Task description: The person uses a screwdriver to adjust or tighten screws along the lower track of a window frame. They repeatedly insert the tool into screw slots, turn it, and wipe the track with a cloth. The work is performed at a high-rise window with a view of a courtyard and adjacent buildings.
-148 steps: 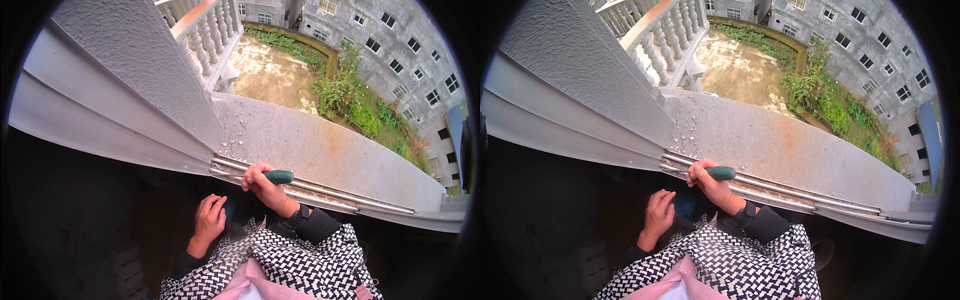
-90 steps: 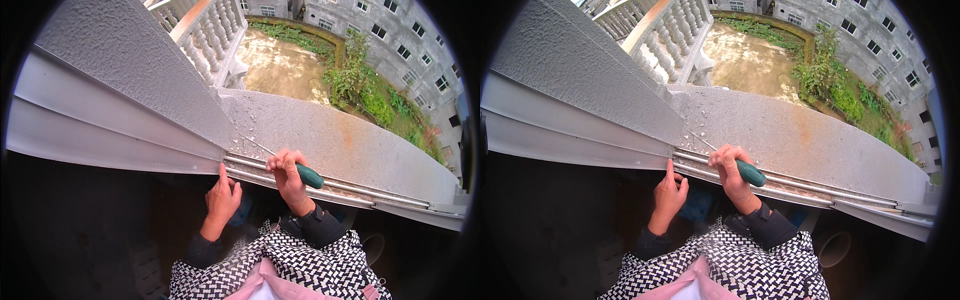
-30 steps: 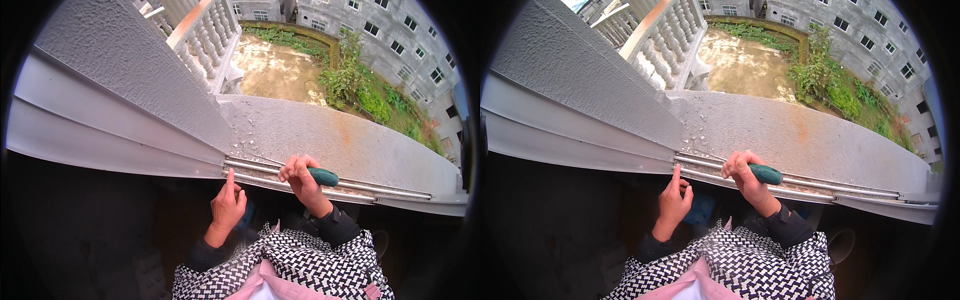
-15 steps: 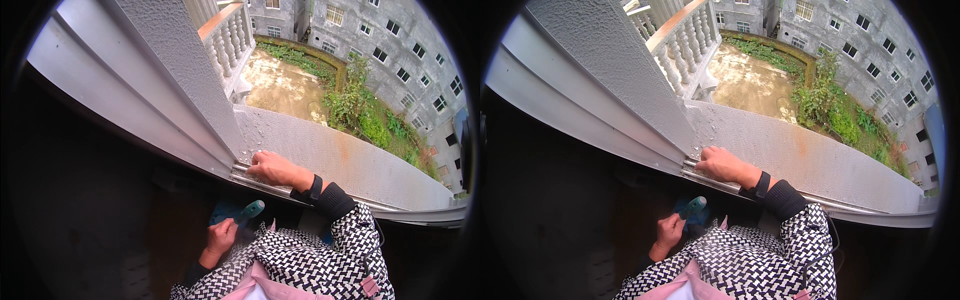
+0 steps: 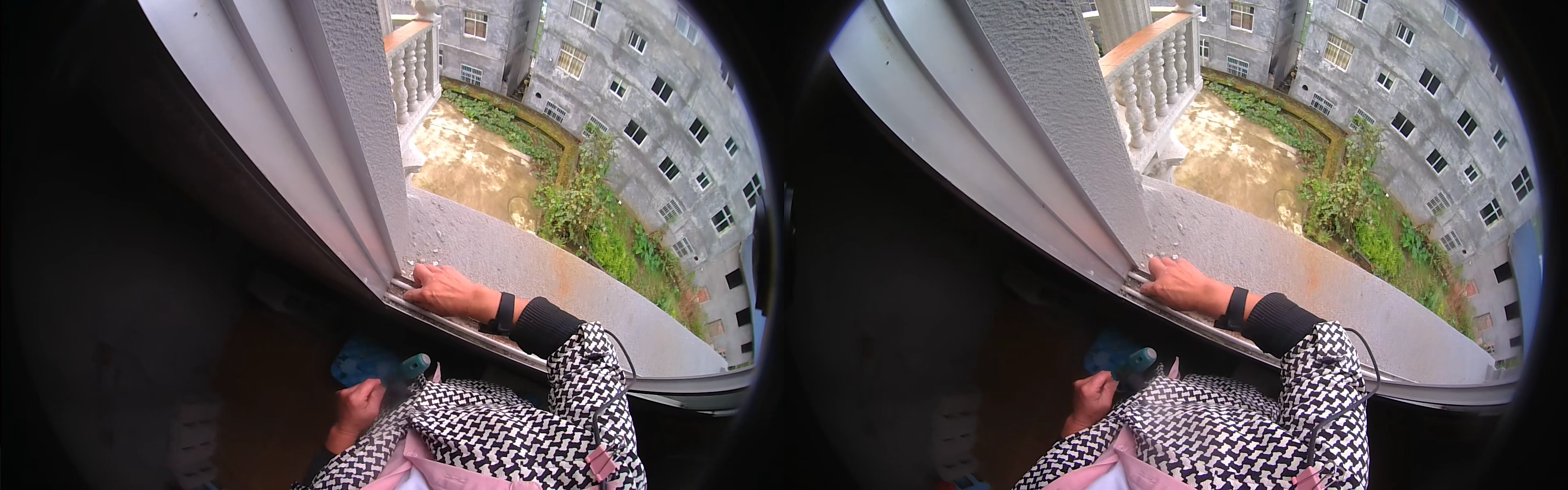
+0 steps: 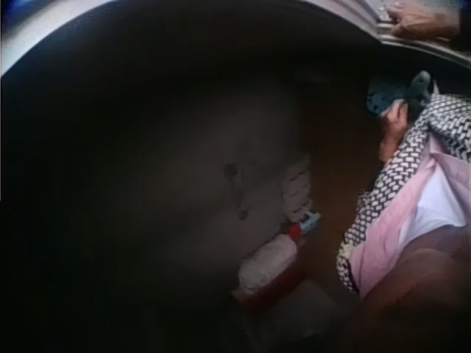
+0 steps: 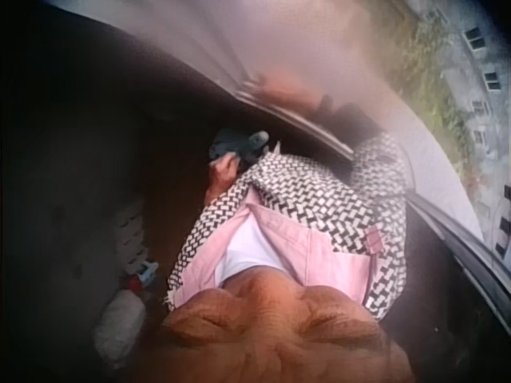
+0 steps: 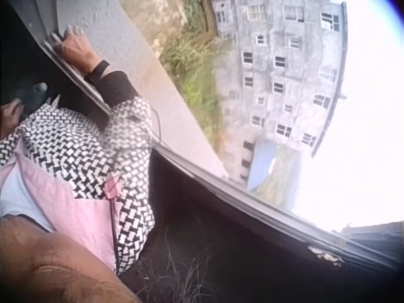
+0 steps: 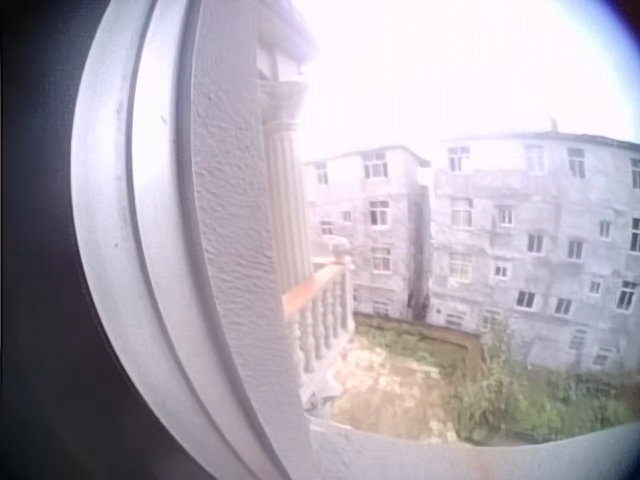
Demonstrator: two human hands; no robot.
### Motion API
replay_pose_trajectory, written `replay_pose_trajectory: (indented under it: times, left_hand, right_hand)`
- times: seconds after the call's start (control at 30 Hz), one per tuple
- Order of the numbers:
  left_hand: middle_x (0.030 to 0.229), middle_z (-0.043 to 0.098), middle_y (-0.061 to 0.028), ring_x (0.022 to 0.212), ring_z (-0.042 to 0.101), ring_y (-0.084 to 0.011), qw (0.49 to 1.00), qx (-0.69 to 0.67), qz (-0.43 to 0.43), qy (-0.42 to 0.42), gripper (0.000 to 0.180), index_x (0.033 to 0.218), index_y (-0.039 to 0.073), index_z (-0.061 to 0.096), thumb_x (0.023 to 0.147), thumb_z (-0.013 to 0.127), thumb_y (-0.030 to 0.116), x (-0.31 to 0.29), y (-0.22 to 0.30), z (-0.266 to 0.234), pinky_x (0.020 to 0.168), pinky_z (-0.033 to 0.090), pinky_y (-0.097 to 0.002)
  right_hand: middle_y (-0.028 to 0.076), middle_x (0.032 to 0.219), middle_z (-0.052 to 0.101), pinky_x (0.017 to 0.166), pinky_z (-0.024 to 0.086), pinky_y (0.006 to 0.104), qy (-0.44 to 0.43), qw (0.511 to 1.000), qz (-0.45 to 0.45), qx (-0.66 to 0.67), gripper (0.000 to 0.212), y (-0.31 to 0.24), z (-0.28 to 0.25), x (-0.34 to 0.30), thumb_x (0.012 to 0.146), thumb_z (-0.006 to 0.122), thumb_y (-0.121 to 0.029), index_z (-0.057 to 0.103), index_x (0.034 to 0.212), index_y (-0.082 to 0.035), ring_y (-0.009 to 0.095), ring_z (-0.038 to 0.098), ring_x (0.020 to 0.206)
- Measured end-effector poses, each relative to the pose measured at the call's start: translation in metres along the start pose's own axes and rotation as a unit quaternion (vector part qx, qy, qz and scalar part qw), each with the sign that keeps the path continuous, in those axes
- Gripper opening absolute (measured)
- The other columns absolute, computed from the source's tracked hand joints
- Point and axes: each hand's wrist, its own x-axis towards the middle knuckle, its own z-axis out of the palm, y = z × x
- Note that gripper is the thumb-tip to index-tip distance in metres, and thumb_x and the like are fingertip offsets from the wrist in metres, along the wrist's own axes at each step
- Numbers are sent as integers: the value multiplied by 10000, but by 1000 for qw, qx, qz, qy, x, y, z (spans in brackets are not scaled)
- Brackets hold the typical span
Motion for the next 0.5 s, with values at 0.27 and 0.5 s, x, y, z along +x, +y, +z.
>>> replay_pose_trajectory:
  times: [0.27,0.5]
  left_hand:
    - [794,735,-124,677,723,-323,1000,19,19,5,75,910,93,741,875,751,159,-3,16,-2,577,572,-381]
    - [755,721,-107,639,712,-307,998,44,42,6,37,881,98,735,866,741,132,-8,25,-7,550,555,-380]
  right_hand:
    - [200,1016,547,747,565,470,21,999,33,26,288,-9,-2,6,994,504,-216,697,1205,-193,390,641,990]
    - [197,1031,543,711,570,461,0,999,39,21,242,-11,4,7,970,534,-209,689,1155,-197,385,650,994]
